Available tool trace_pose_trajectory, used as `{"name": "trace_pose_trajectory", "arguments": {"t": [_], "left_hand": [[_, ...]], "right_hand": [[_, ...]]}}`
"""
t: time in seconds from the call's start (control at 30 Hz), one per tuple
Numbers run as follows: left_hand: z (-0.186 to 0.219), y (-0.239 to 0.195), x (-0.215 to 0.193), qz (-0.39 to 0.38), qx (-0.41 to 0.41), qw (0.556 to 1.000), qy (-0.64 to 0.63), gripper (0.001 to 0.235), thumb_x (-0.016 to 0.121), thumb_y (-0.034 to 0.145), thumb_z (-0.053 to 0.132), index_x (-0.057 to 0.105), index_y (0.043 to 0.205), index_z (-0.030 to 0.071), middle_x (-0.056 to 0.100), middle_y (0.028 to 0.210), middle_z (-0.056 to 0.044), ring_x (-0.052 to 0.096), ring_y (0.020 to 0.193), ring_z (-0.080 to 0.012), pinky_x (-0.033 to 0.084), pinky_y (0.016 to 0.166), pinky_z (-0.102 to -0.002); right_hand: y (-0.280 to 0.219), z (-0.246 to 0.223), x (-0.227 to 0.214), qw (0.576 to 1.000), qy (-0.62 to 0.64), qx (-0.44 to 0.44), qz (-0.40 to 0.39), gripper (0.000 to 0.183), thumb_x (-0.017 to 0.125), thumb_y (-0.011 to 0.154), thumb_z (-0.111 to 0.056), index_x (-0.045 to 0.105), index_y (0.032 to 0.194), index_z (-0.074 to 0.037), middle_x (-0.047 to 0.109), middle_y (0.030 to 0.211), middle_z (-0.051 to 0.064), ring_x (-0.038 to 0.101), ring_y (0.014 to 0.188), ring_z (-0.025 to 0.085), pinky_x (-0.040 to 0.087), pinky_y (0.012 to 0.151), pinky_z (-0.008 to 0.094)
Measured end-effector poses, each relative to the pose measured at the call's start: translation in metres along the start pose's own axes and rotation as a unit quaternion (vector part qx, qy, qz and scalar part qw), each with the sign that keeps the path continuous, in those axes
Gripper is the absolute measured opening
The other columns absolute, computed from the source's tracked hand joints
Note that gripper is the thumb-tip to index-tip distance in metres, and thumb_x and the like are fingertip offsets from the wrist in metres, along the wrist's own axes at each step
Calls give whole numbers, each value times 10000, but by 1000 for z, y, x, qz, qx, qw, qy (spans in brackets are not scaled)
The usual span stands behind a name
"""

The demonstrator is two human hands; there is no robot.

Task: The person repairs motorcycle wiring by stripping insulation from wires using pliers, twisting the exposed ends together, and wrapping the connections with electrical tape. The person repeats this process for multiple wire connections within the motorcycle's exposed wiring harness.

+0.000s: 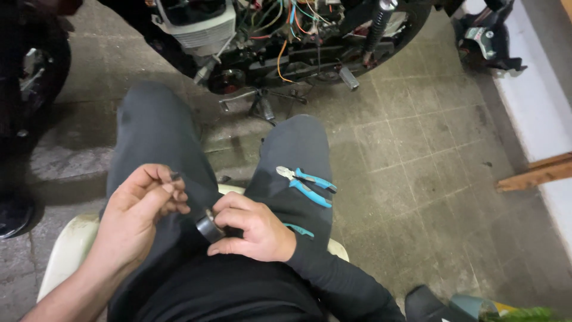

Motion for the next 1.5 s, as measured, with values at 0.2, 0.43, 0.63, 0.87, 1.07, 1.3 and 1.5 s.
{"name": "trace_pose_trajectory", "arguments": {"t": [0.2, 0.43, 0.63, 0.87, 1.07, 1.3, 1.5], "left_hand": [[37, 4, -28, -12, 166, 984, 68, 256, 461, 825, -89, 597, 1012, 20, 663, 1123, -112, 656, 996, -172, 565, 875, -351], [47, 43, -146, 120, 296, 923, 213, 393, 617, 1192, 79, 531, 818, -5, 706, 1018, -109, 566, 876, -124, 479, 864, -254], [74, 41, -187, 232, 313, 821, 417, 140, 682, 1017, 112, 664, 1086, -9, 717, 1078, -110, 665, 1055, -183, 510, 965, -302], [55, 48, -175, 206, 291, 578, 734, 297, 809, 897, 284, 756, 1118, 93, 748, 1097, -174, 730, 969, -310, 575, 880, -361], [78, 6, -56, -4, 183, 839, 512, 315, 737, 884, 148, 753, 1191, 78, 766, 1114, -96, 733, 1001, -198, 556, 862, -318], [64, -23, 45, -238, 140, 891, 361, 257, 730, 827, 107, 765, 1075, 48, 757, 1023, -39, 721, 902, -153, 595, 787, -299], [53, -26, 49, -170, 101, 900, 388, 204, 764, 797, 117, 797, 990, 60, 761, 947, -19, 753, 817, -127, 588, 729, -291]], "right_hand": [[-3, 8, -4, 998, 37, 48, -11, 349, 888, 818, -186, 630, 997, -34, 596, 1123, 87, 610, 980, 236, 509, 845, 324], [0, 7, -9, 1000, 22, 11, -3, 358, 879, 802, -138, 591, 989, -35, 576, 1105, 89, 590, 1018, 247, 499, 883, 328], [5, 8, -12, 998, 40, 47, 4, 337, 882, 794, -127, 611, 970, -31, 589, 1073, 97, 601, 992, 253, 496, 874, 328], [1, 6, -19, 998, 57, 10, 23, 298, 826, 875, -139, 621, 1060, -27, 602, 1168, 106, 615, 1081, 247, 504, 956, 333], [-13, 23, -5, 934, 336, 122, -30, 380, 646, 1056, -190, 543, 1352, 24, 591, 1268, 92, 653, 1077, 190, 531, 984, 319], [-33, 47, 4, 848, 511, 141, -33, 504, 582, 1106, -301, 463, 1448, 49, 616, 1282, 108, 639, 1149, 194, 519, 1033, 346], [-29, 52, 2, 897, 427, 112, -15, 511, 589, 1115, -308, 453, 1462, 41, 616, 1278, 72, 639, 1079, 167, 532, 981, 317]]}}
Point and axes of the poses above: each hand's wrist, its own y-axis towards the middle knuckle, its own x-axis out of the palm, z = x × y, the point moved 4 cm from there along y, towards the middle knuckle
